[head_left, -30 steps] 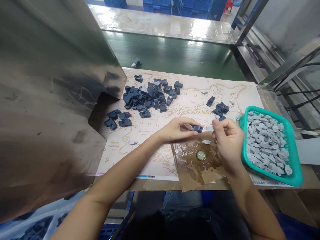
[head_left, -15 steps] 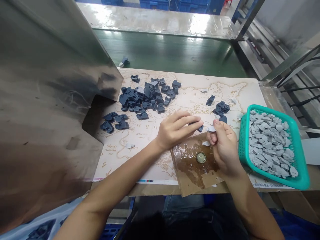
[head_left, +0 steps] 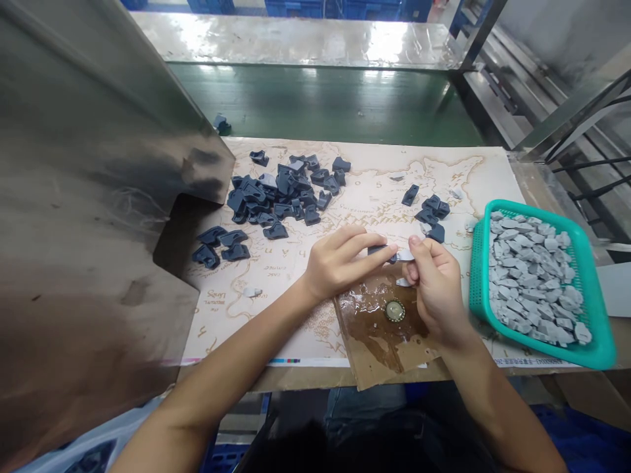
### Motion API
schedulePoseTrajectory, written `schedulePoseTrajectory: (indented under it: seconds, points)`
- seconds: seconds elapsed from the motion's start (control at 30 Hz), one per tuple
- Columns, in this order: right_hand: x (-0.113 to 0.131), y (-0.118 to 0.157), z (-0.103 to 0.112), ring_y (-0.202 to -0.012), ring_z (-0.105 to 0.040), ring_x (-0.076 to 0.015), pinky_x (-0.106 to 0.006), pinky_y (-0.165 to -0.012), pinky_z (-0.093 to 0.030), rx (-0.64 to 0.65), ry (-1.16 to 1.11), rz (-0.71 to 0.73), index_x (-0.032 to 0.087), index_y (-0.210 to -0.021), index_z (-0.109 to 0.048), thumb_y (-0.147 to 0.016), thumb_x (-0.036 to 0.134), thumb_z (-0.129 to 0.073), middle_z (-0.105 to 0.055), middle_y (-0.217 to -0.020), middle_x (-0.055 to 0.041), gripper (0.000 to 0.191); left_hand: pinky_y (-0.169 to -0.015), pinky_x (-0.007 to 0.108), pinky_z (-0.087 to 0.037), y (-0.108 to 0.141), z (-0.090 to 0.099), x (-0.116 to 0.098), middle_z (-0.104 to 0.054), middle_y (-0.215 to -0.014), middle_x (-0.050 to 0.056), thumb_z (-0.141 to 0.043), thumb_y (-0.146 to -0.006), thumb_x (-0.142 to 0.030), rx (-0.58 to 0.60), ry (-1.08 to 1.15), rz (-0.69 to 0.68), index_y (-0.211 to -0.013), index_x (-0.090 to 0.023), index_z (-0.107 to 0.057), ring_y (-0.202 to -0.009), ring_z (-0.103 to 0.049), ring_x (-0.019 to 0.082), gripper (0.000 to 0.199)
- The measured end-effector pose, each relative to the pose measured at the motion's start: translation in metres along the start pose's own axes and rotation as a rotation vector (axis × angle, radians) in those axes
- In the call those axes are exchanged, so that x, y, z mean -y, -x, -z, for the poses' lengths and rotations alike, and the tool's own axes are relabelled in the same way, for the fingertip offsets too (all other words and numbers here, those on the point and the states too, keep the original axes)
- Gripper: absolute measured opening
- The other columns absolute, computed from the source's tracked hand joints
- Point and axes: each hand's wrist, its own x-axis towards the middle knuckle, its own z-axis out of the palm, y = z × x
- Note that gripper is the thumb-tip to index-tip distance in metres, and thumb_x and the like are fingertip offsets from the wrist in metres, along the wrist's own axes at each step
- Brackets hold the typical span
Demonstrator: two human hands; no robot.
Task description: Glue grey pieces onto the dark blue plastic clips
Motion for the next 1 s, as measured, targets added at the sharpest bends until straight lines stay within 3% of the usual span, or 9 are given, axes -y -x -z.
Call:
schedulePoseTrajectory:
  seconds: [0.27, 0.47, 0.7, 0.8, 0.87, 0.9, 1.0]
  points:
    - [-0.003, 0.002, 0.0, -0.042, -0.029, -0.0077, -0.02, -0.04, -0.025, 0.001, 0.034, -0.014, 0.021, -0.052, -0.036, -0.069, 0.059, -0.074, -0.034, -0.043, 0.0058, 0.056, -0.071, 0.031, -0.059, 0.003, 0.003, 0.002, -0.072, -0.09, 0.002, -0.058, -0.091, -0.024, 0.069, 0.008, -0.095, -0.108, -0.029, -0.066, -0.088, -0.066, 0.017, 0.02]
    - [0.002, -0.002, 0.001, -0.041, -0.026, -0.0063, -0.02, -0.04, -0.023, 0.046, 0.067, -0.048, 0.02, -0.052, -0.034, -0.064, 0.062, -0.077, -0.032, -0.043, 0.0072, 0.061, -0.067, 0.029, -0.058, 0.001, 0.002, -0.003, -0.072, -0.09, 0.001, -0.055, -0.092, -0.018, 0.033, 0.012, -0.145, -0.105, -0.026, -0.066, -0.087, -0.067, 0.017, 0.019]
    - [0.035, -0.007, 0.018, -0.037, -0.034, -0.0078, -0.021, -0.037, -0.025, 0.35, 0.322, -0.176, 0.018, -0.059, -0.05, -0.071, 0.077, -0.062, -0.044, -0.044, 0.003, 0.061, -0.077, 0.029, -0.056, 0.003, -0.001, 0.007, -0.07, -0.099, 0.001, -0.056, -0.092, -0.028, -0.03, -0.065, -0.096, -0.117, -0.03, -0.06, -0.093, -0.064, 0.016, 0.025]
    - [0.051, -0.046, 0.017, -0.039, -0.038, -0.0085, -0.021, -0.039, -0.029, 0.325, 0.537, -0.098, 0.018, -0.055, -0.051, -0.08, 0.065, -0.063, -0.046, -0.045, 0.0017, 0.055, -0.092, 0.039, -0.051, 0.002, -0.003, 0.023, -0.066, -0.114, 0.009, -0.058, -0.09, -0.037, -0.024, -0.103, 0.131, -0.127, -0.025, -0.054, -0.111, -0.057, 0.024, 0.039]
    - [0.056, -0.092, 0.006, -0.041, -0.041, -0.0093, -0.022, -0.044, -0.033, 0.152, 0.746, -0.053, 0.018, -0.052, -0.047, -0.092, 0.047, -0.057, -0.048, -0.048, 0.0009, 0.051, -0.102, 0.048, -0.043, 0.003, -0.003, 0.033, -0.06, -0.124, 0.015, -0.059, -0.088, -0.038, 0.015, -0.191, 0.373, -0.132, -0.02, -0.05, -0.123, -0.049, 0.031, 0.048]
    - [0.056, -0.118, -0.003, -0.043, -0.043, -0.0101, -0.023, -0.046, -0.036, 0.044, 0.885, -0.033, 0.018, -0.053, -0.046, -0.097, 0.04, -0.051, -0.049, -0.05, 0.0008, 0.05, -0.105, 0.051, -0.039, 0.003, -0.002, 0.037, -0.057, -0.129, 0.017, -0.058, -0.088, -0.036, 0.065, -0.246, 0.483, -0.134, -0.018, -0.049, -0.128, -0.044, 0.033, 0.05]
    - [0.049, -0.193, -0.03, -0.055, -0.052, -0.0133, -0.025, -0.06, -0.043, -0.055, 1.041, 0.008, 0.018, -0.056, -0.047, -0.099, 0.029, -0.047, -0.051, -0.056, -0.0004, 0.045, -0.108, 0.053, -0.035, 0.002, 0.0, 0.044, -0.052, -0.138, 0.015, -0.05, -0.091, -0.03, 0.248, -0.369, 0.654, -0.133, -0.018, -0.051, -0.133, -0.039, 0.033, 0.043]
